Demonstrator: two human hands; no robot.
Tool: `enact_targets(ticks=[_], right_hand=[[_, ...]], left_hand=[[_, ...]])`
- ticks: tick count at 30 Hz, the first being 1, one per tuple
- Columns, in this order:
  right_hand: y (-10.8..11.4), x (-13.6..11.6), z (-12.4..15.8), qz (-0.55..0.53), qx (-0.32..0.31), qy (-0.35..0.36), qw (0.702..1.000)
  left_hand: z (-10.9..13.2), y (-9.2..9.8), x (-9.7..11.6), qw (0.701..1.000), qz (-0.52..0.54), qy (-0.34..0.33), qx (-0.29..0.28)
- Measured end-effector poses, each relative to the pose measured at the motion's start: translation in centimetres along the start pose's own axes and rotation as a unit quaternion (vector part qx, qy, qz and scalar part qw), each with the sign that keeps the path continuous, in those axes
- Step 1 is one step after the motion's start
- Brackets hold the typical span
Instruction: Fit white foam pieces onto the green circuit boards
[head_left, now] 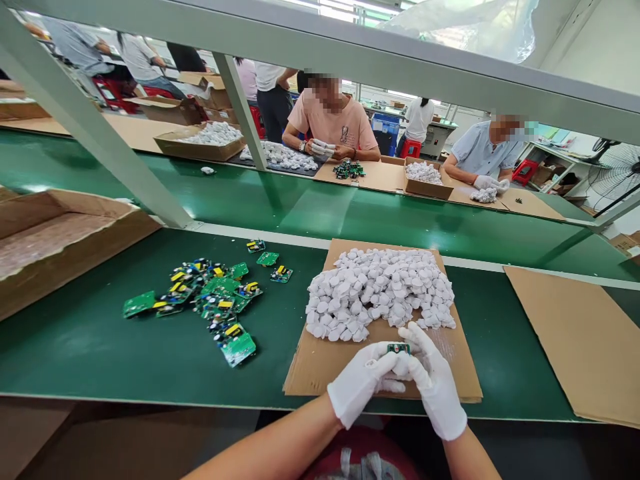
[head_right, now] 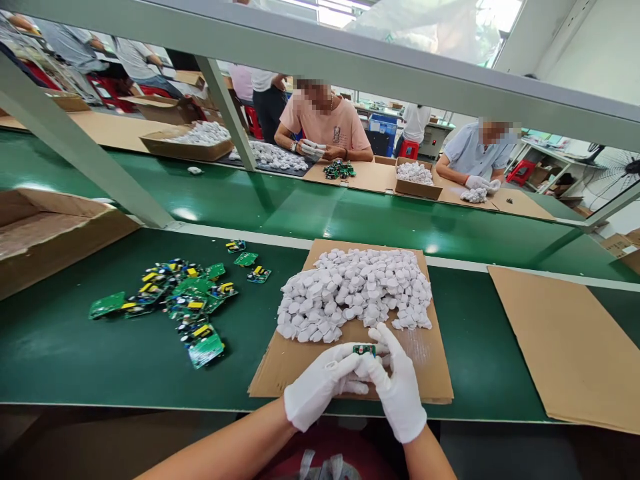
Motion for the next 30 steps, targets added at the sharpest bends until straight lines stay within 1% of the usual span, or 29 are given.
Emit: enact_targets(ticks=[3,5,7,11,13,16,19,21,22,23,26,27,28,30], right_hand=[[-0.9,0.3,0.1,0.049,-0.022,-0.034,0.998],[-1.2,0.4,0.1,0.09,-0.012,-0.028,0.995],[-1.2,0.3,0.1,0.107,-0.005,-0.01,0.994],[-1.3,-0.2,-0.1,0.081,-0.078,0.014,0.994],[-1.1,-0.4,-0.3,0.107,-0.084,0.014,0.991],[-1.3,-0.7,-0.4,0.158,-0.06,0.024,0.985],[-1.5,-0.8,-0.2,0.197,0.005,0.06,0.979],[-1.4,-0.6,-0.2,0.206,0.038,0.065,0.976],[-1.4,-0.4,-0.3,0.196,0.033,0.059,0.978],[-1.4,-0.3,-0.3,0.174,0.013,0.053,0.983],[-1.3,-0.2,-0.4,0.065,-0.072,0.045,0.994],[-1.2,-0.3,-0.4,0.036,-0.081,0.046,0.995],[-1.0,-0.4,-0.4,0.019,-0.077,0.042,0.996],[-0.8,-0.2,-0.5,0.018,-0.056,0.009,0.998]], left_hand=[[0.2,-0.2,0.0,1.0,0.0,-0.004,0.011],[0.2,-0.2,0.2,1.0,-0.012,-0.012,0.016],[0.1,0.1,0.1,1.0,-0.008,-0.009,0.027],[-0.2,0.7,-0.5,0.997,0.052,0.022,0.047],[-0.2,0.6,-0.7,0.996,0.073,0.029,0.041],[-0.1,0.2,-0.6,0.996,0.086,0.023,0.031],[-0.2,-0.1,-0.1,0.996,0.081,0.003,0.028],[-0.3,-0.2,0.1,0.997,0.068,-0.008,0.022],[-0.4,-0.1,0.1,0.998,0.057,-0.007,0.017],[-0.5,-0.1,0.1,0.999,0.045,-0.002,0.013],[-0.3,0.1,0.2,1.0,-0.004,0.004,0.012],[-0.2,0.1,0.4,1.0,-0.028,-0.005,0.012],[0.0,-0.1,0.5,0.998,-0.054,-0.019,0.01],[0.3,-0.5,0.9,0.993,-0.108,-0.053,-0.008]])
Point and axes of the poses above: each hand's wrist, its own z-axis away from the middle knuckle, its own y-axis out of the back of the hand, x = y × z, the point moved 5 cm from there along -z, towards the middle knuckle, and after that the axes turned 6 degrees about x, right-handed, at the moved point
